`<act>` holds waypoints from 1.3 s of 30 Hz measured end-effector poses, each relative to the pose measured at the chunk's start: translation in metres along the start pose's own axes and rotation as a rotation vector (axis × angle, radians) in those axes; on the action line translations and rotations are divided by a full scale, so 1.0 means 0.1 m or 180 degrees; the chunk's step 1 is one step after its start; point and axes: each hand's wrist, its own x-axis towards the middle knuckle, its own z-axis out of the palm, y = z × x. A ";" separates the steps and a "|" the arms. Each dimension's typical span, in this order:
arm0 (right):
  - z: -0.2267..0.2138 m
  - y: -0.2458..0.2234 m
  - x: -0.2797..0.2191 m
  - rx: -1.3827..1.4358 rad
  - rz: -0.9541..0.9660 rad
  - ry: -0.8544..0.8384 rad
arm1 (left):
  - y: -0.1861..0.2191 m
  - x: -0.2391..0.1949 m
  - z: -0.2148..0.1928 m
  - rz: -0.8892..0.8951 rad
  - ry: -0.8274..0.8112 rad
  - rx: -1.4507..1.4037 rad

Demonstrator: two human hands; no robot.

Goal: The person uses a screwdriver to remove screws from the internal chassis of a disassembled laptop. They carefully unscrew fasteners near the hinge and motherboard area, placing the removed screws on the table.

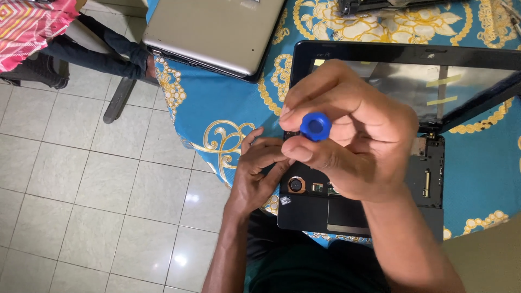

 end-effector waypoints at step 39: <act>-0.16 -0.37 -0.04 -0.1599 -0.0522 -0.0149 | 0.05 0.01 0.05 0.0121 -0.0101 0.0244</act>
